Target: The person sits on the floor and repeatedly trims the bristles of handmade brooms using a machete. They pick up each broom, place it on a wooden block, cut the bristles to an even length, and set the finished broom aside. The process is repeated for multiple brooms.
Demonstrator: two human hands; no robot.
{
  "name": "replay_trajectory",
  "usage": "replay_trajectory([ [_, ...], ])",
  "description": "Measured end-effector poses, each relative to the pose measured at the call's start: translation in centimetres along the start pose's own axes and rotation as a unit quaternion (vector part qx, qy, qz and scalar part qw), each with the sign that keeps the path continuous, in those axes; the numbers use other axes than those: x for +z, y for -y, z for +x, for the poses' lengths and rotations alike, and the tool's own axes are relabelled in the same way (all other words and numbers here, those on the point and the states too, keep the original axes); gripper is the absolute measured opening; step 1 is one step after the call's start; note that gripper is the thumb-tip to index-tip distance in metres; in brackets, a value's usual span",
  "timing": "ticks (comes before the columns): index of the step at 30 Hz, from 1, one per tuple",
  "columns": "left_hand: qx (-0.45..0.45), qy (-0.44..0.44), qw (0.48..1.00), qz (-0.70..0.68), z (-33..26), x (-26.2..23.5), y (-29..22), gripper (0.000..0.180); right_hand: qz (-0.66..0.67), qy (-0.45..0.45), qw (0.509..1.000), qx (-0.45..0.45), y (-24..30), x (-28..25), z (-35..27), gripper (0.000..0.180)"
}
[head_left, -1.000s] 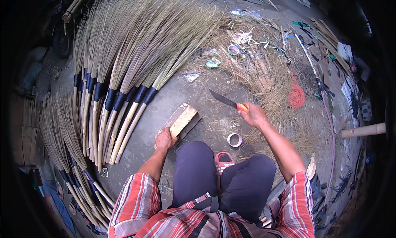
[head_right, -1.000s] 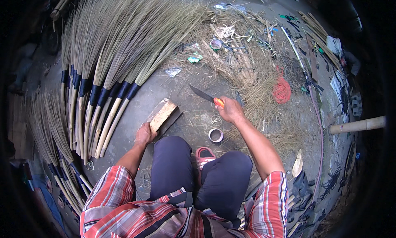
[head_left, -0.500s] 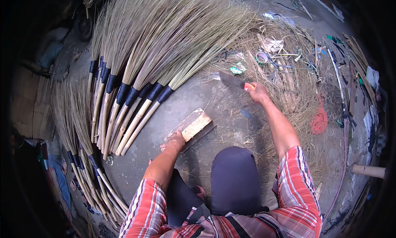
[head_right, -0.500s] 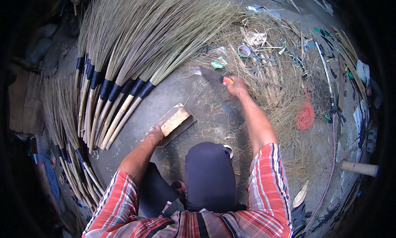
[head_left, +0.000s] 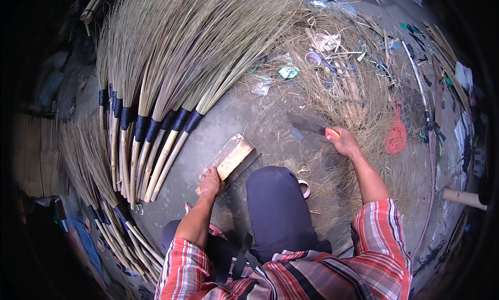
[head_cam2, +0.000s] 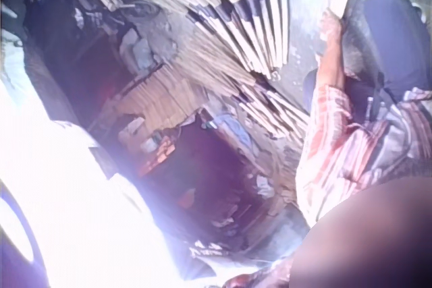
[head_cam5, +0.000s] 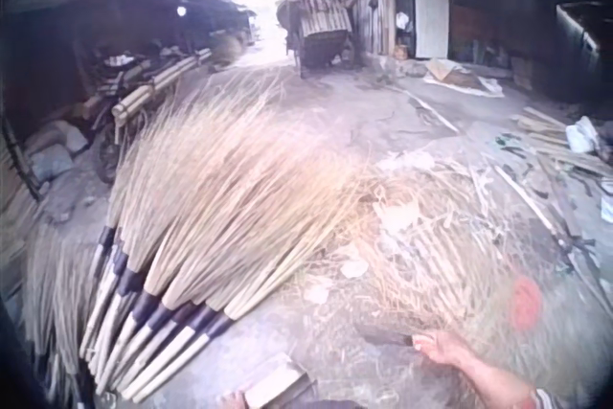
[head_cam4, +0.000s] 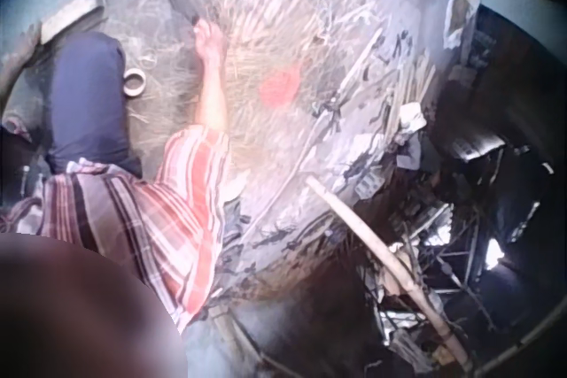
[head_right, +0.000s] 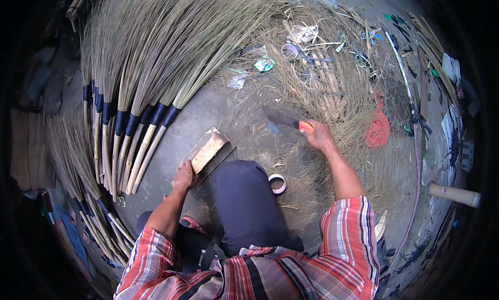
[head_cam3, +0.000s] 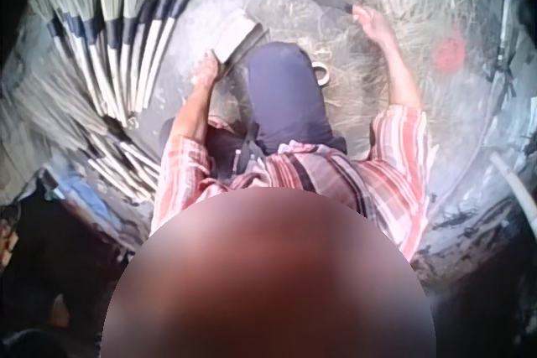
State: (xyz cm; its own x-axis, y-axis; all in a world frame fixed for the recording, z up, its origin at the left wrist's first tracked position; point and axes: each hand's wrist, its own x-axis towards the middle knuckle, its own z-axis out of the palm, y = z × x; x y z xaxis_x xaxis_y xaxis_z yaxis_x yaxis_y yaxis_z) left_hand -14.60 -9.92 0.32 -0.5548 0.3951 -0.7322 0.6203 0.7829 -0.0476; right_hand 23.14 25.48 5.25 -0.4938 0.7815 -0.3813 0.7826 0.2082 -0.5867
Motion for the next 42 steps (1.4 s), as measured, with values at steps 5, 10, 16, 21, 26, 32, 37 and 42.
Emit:
replay_trajectory([
  [5,0.125,-0.082,0.987,-0.061,-0.3,-1.6,-0.8,0.064,-0.021,-0.18,0.982,0.06,-4.5,0.3,-6.2,0.034],
  [10,0.202,-0.162,0.964,-0.052,3.8,-3.4,-3.9,0.069,0.126,-0.142,0.95,0.248,-0.8,4.0,-15.0,0.034],
  [16,0.266,-0.113,0.956,-0.055,6.1,-5.1,-4.5,0.082,0.332,-0.212,0.886,0.246,7.8,10.6,-26.9,0.026],
  [21,0.417,-0.087,0.876,-0.226,7.2,-6.9,-0.1,0.081,0.283,-0.282,0.889,0.224,10.1,13.8,-32.7,0.024],
  [26,0.233,-0.477,0.804,-0.267,9.3,-12.3,13.4,0.062,0.254,-0.27,0.909,0.191,10.4,14.2,-33.8,0.022],
  [32,0.007,-0.354,0.901,-0.252,11.1,-16.0,27.9,0.064,0.263,-0.269,0.888,0.264,10.8,12.5,-34.1,0.023],
  [37,0.011,-0.268,0.936,-0.227,11.8,-14.3,27.1,0.077,0.358,-0.231,0.871,0.245,10.6,13.5,-29.2,0.029],
  [42,-0.05,-0.259,0.958,-0.116,12.5,-13.7,25.5,0.062,0.422,-0.167,0.861,0.229,9.4,18.2,-24.0,0.028],
])
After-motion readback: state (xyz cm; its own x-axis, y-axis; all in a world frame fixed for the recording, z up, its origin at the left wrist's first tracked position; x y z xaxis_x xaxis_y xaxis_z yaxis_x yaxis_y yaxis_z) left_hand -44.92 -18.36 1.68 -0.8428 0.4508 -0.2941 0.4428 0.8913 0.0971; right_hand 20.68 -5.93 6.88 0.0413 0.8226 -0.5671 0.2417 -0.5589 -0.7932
